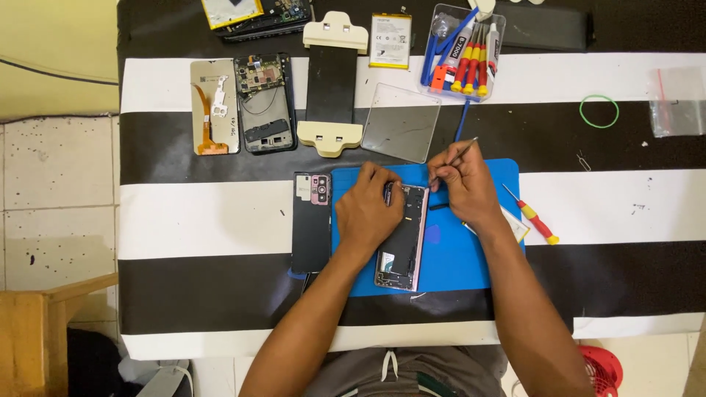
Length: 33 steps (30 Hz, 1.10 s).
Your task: A person is disassembling a smartphone on a repair bench, removing the back cover and internal components using a prying tool.
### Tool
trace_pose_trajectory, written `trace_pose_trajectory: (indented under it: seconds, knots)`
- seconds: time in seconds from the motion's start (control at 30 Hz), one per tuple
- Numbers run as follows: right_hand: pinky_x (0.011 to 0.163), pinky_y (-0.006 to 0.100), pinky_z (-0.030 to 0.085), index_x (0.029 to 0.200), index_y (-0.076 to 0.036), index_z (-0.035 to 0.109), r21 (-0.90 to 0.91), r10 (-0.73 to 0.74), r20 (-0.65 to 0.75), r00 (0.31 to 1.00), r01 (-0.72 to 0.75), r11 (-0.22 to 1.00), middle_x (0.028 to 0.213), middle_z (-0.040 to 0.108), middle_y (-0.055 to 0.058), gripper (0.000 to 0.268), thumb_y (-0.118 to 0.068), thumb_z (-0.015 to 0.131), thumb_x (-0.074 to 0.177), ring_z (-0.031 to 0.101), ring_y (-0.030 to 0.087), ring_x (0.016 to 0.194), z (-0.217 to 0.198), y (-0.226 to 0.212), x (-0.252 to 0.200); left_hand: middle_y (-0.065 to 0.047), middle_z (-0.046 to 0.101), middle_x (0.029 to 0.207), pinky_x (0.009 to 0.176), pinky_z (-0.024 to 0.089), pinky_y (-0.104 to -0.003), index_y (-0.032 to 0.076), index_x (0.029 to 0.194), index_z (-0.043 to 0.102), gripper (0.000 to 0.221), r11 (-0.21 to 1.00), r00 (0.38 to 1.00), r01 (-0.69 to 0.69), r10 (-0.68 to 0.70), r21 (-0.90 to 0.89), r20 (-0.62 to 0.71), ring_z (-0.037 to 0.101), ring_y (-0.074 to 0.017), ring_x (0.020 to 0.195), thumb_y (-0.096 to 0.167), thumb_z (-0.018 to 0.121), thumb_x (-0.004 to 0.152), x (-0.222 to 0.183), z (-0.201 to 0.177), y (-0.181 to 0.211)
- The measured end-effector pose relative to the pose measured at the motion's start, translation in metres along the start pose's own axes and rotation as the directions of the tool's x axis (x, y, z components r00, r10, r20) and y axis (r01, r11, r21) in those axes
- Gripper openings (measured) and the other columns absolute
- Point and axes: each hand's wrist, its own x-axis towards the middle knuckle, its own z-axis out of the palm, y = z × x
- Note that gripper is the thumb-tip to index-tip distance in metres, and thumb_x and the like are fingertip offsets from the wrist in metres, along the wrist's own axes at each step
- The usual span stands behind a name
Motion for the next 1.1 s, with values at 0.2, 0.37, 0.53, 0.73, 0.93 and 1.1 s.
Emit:
trace_pose_trajectory:
  seconds: [0.2, 0.37, 0.53, 0.73, 0.93, 1.1]
  knots:
    - [0.06, 0.031, 0.057, 0.111, -0.007, 0.037, 0.068, 0.026, -0.046, 0.999, -0.023, 0.997, 0.078, 0.062, 0.015, 0.015, -0.017, 0.047, 0.109, 0.063, 0.021, 0.064, 0.001, -0.002, 0.0, -0.001, 0.06, 0.093, 0.059, 0.061, -0.046, 0.014, 0.09, 0.069, 0.009, 1.0, 1.0, 0.005, -0.005, 0.002, 0.023, 0.073, -0.0331, 0.068, 0.02, 0.061, 0.092, 0.001, -0.002, 0.001]
    - [0.06, 0.031, 0.058, 0.11, -0.008, 0.037, 0.092, 0.023, -0.039, 0.999, -0.019, 0.996, 0.079, 0.063, 0.016, 0.017, -0.019, 0.049, 0.108, 0.064, 0.022, 0.064, -0.002, 0.0, 0.001, -0.002, 0.061, 0.095, 0.061, 0.061, -0.046, 0.013, 0.091, 0.069, 0.011, 1.0, 0.999, 0.022, -0.022, 0.004, 0.041, 0.073, -0.0337, 0.068, 0.021, 0.061, 0.093, 0.002, -0.003, 0.003]
    - [0.062, 0.033, 0.057, 0.11, -0.008, 0.037, 0.046, 0.015, -0.015, 1.0, -0.015, 0.999, 0.081, 0.064, 0.018, 0.015, -0.017, 0.049, 0.108, 0.064, 0.023, 0.064, 0.0, -0.005, 0.001, -0.001, 0.059, 0.092, 0.059, 0.06, -0.045, 0.014, 0.09, 0.069, 0.01, 1.0, 1.0, 0.002, -0.002, 0.0, 0.009, 0.072, -0.032, 0.066, 0.02, 0.062, 0.093, 0.002, 0.0, 0.001]
    - [0.064, 0.033, 0.056, 0.108, -0.008, 0.039, 0.016, -0.005, -0.001, 1.0, 0.005, 1.0, 0.083, 0.066, 0.016, 0.02, -0.021, 0.053, 0.105, 0.064, 0.022, 0.066, -0.003, 0.004, -0.003, -0.002, 0.059, 0.091, 0.058, 0.06, -0.046, 0.014, 0.089, 0.068, 0.009, 1.0, 1.0, -0.005, 0.005, -0.015, 0.007, 0.072, -0.0342, 0.067, 0.02, 0.062, 0.092, 0.001, 0.001, -0.001]
    - [0.06, 0.033, 0.052, 0.1, -0.008, 0.045, -0.173, -0.054, 0.058, 0.997, 0.063, 0.983, 0.081, 0.07, 0.013, 0.015, -0.019, 0.052, 0.107, 0.063, 0.021, 0.062, -0.004, 0.002, -0.006, -0.002, 0.058, 0.09, 0.056, 0.059, -0.045, 0.014, 0.089, 0.068, 0.009, 1.0, 1.0, -0.028, 0.028, 0.005, -0.013, 0.072, -0.0331, 0.063, 0.019, 0.063, 0.092, 0.001, 0.002, -0.001]
    - [0.059, 0.033, 0.051, 0.1, -0.006, 0.046, -0.167, -0.041, 0.044, 0.998, 0.048, 0.985, 0.076, 0.066, 0.012, 0.014, -0.017, 0.051, 0.108, 0.057, 0.021, 0.059, 0.004, -0.004, 0.001, -0.002, 0.058, 0.09, 0.056, 0.06, -0.044, 0.013, 0.089, 0.068, 0.008, 0.999, 0.999, -0.034, 0.034, 0.017, -0.011, 0.072, -0.0319, 0.063, 0.018, 0.063, 0.091, 0.001, -0.001, 0.0]
